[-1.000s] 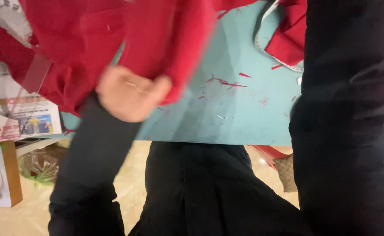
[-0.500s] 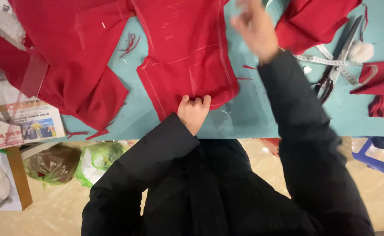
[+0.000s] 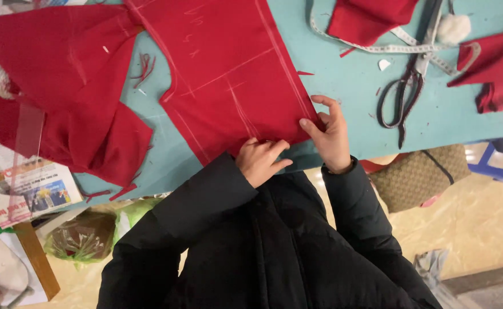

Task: Marking and cutting red fabric patterns using a ruler, chalk, and scissors

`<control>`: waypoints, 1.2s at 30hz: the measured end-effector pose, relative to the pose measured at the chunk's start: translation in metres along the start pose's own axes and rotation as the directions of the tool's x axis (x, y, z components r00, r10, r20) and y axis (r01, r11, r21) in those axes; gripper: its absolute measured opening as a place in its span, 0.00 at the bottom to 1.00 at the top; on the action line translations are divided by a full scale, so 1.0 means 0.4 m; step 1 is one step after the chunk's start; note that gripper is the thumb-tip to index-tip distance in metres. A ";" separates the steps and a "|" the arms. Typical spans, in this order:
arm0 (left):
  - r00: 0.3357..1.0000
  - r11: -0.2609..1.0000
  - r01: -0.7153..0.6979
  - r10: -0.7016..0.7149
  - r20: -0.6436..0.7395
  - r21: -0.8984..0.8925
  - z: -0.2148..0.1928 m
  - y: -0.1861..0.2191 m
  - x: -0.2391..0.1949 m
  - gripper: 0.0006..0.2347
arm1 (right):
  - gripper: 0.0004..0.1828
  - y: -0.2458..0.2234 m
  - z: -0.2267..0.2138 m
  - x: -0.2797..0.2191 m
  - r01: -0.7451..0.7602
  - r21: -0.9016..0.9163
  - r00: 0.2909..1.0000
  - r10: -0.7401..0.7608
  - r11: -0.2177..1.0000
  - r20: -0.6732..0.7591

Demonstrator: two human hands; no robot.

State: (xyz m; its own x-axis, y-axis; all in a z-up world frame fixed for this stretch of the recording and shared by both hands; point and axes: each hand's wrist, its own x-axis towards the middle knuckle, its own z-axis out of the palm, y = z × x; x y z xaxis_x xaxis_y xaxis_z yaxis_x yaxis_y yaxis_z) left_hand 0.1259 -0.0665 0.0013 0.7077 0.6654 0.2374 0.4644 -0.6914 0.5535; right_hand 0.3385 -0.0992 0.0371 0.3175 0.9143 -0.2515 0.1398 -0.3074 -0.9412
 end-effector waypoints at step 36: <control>0.930 0.918 -0.346 0.307 0.203 0.193 0.000 -0.101 0.139 0.28 | 0.13 0.153 -0.036 -0.179 0.246 -0.567 0.911 -0.387 0.786 -0.142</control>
State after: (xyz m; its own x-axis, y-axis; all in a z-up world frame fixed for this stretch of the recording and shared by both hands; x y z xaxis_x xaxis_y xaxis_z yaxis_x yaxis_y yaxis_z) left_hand 0.1464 -0.0017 -0.0079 0.9087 0.3491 0.2289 0.2845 -0.9191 0.2725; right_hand 0.3376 -0.1872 0.0009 0.3680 0.9147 0.1671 0.7194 -0.1662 -0.6744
